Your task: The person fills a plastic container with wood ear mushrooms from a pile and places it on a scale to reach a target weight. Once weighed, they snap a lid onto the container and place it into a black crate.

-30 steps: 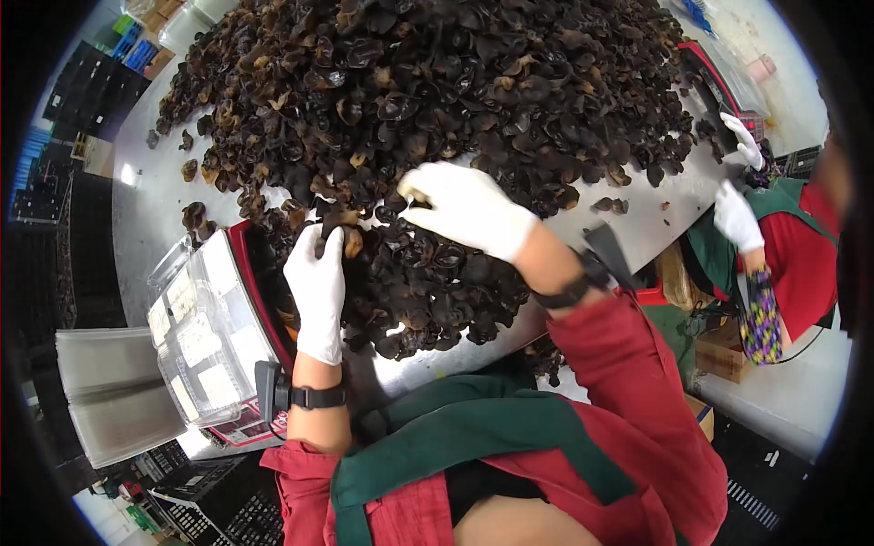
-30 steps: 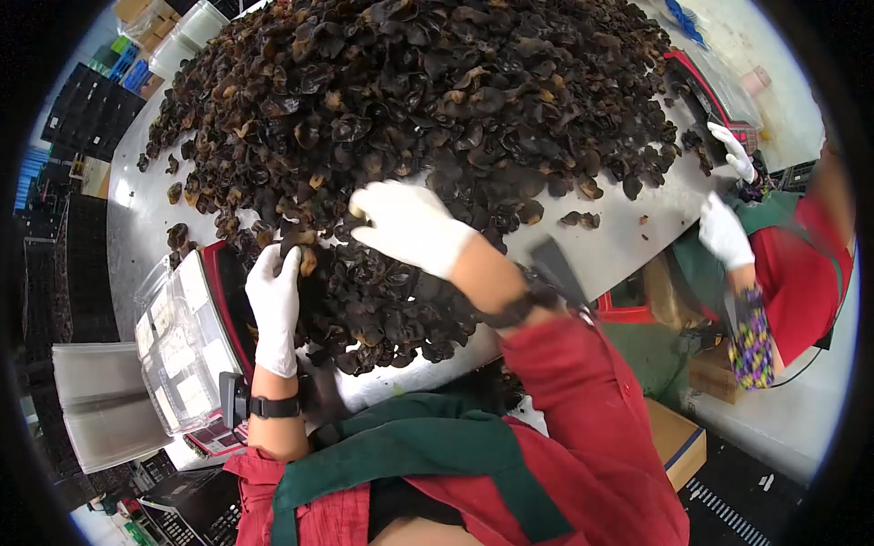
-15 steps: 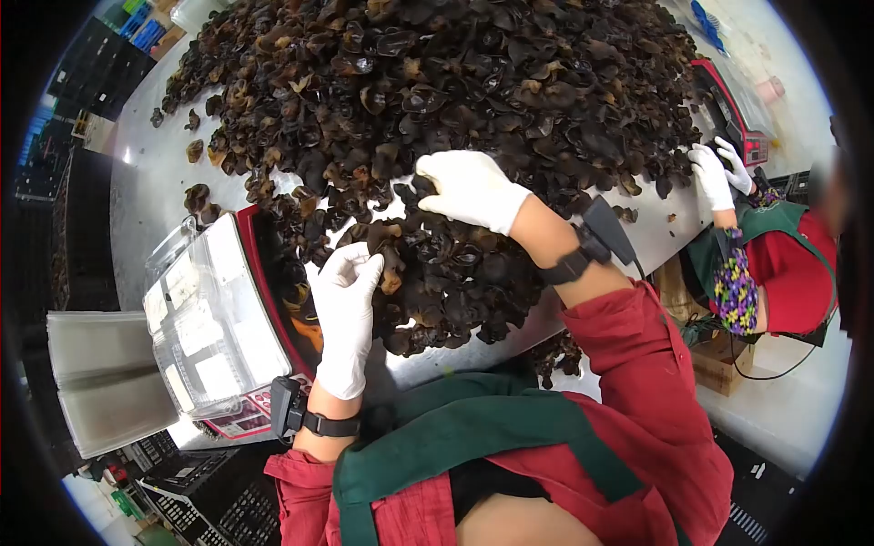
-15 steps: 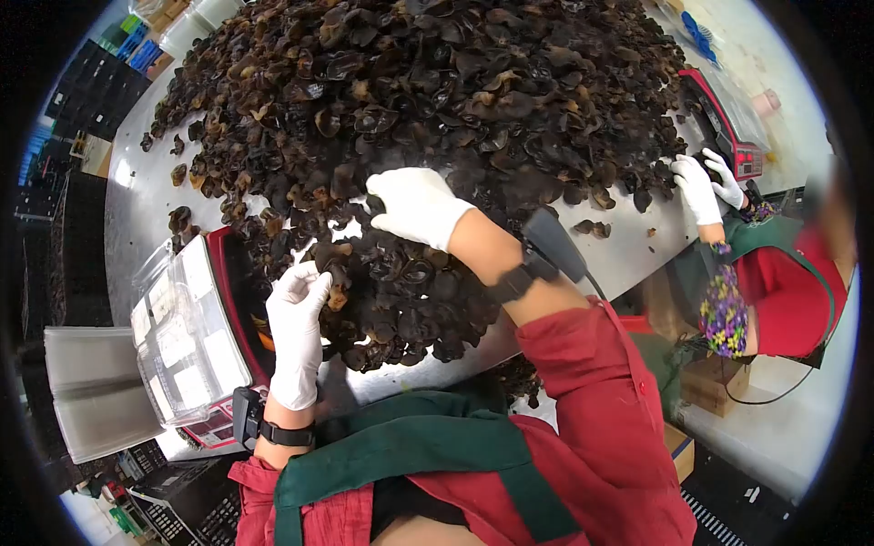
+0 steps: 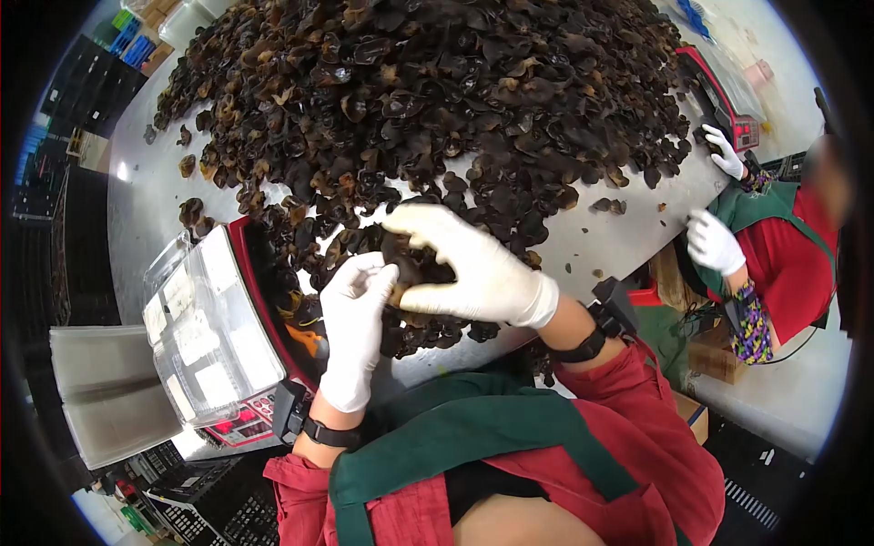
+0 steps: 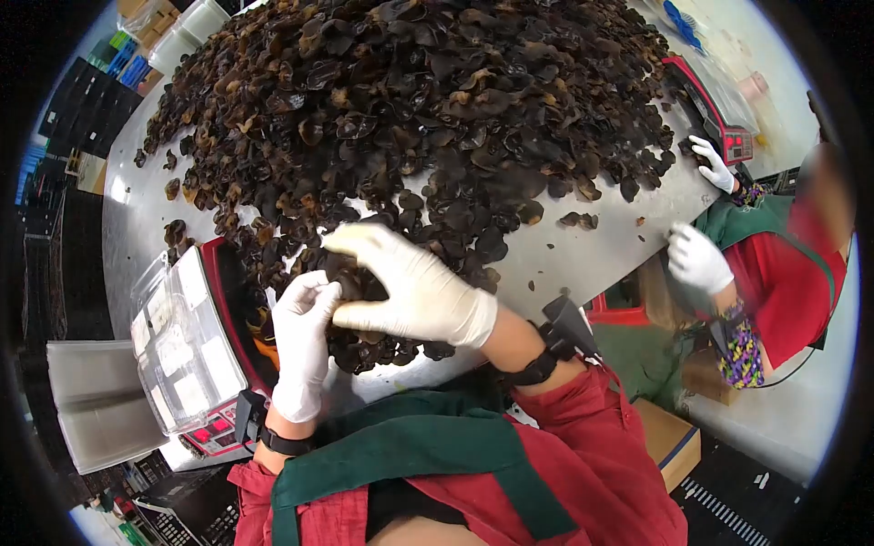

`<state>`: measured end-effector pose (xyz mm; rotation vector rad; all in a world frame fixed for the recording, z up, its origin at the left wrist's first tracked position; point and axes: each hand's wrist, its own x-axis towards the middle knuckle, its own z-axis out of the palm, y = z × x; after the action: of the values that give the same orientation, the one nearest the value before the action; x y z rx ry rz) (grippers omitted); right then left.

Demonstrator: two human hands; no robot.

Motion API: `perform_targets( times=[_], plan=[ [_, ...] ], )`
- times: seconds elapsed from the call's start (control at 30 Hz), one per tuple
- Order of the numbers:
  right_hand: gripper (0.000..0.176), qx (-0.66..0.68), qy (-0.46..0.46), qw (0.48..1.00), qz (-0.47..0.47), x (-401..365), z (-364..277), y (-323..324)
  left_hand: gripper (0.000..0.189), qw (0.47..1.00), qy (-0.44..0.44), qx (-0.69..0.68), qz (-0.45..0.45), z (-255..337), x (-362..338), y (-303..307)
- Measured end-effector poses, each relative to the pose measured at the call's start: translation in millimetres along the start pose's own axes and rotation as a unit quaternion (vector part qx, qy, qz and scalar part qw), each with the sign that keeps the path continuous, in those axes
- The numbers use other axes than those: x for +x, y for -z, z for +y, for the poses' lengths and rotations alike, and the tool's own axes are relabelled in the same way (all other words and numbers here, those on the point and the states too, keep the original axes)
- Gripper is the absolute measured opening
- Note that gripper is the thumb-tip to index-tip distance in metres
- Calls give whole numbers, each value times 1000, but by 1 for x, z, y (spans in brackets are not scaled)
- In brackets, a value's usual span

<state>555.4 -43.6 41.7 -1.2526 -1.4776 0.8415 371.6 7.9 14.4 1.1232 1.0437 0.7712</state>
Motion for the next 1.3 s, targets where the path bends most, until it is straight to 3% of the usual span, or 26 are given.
perform_targets(
  times=[0.1, 0.2, 0.27, 0.3, 0.33, 0.37, 0.4, 0.47, 0.53, 0.6, 0.67, 0.7, 0.87, 0.97, 1.0, 1.07, 1.1, 1.2, 1.3],
  plan=[
    [56, -23, -49, 996, -70, -11, 8, -7, 16, 999, -6, -2, -47, 0, -9, -15],
    [37, 1, -69, 998, -15, -25, 11, 11, 16, 992, 42, -1, -117, 13, -11, -27],
    [28, 37, -155, 986, 38, -38, 11, 27, 20, 990, 12, 1, -138, 19, -3, -33],
    [25, 32, -180, 982, 57, -47, 14, 38, 20, 985, -6, 95, -146, 21, 7, -29],
    [19, 77, -224, 968, 77, -56, 10, 51, 18, 969, -79, 199, -121, 17, 20, -25],
    [14, 148, -263, 948, 100, -66, 2, 66, 20, 935, -183, 297, -66, 18, 35, -21],
    [12, 116, -277, 945, 128, -76, -5, 77, 23, 877, -283, 388, -9, 20, 51, -17],
    [12, 115, -350, 922, 122, -105, -12, 106, 32, 764, -359, 530, 83, 22, 80, -5],
    [18, 50, -394, 916, 65, -133, -19, 127, 41, 716, -285, 632, 86, 16, 103, 4],
    [27, -99, -351, 930, -52, -153, -24, 140, 37, 696, -263, 664, 74, -2, 122, 12],
    [30, -163, -362, 916, -58, -169, -21, 142, 30, 660, -259, 702, 68, -19, 136, 20],
    [34, -227, -371, 899, -60, -173, -19, 142, 27, 665, -232, 707, 57, -16, 135, 21],
    [34, -239, -397, 883, -73, -148, -27, 135, 25, 728, -242, 638, 69, -2, 110, 25],
    [27, -262, -200, 943, -40, -110, -17, 117, 29, 810, -279, 507, 98, -4, 99, 37],
    [25, -286, -133, 948, -35, -90, -10, 107, 29, 810, -279, 507, 99, -1, 92, 35],
    [21, -233, -93, 966, -58, -42, -4, 82, 26, 926, -151, 328, 109, 12, 73, 21],
    [20, -205, -37, 976, -70, -18, 5, 68, 19, 959, -116, 238, 95, 20, 62, 15],
    [19, -239, 66, 962, -114, 45, 47, 19, 19, 978, -110, 155, 86, 14, 42, 13],
    [19, -259, 73, 955, -125, 81, 65, -17, 22, 989, -46, 113, 87, 16, 19, 15]
  ],
)
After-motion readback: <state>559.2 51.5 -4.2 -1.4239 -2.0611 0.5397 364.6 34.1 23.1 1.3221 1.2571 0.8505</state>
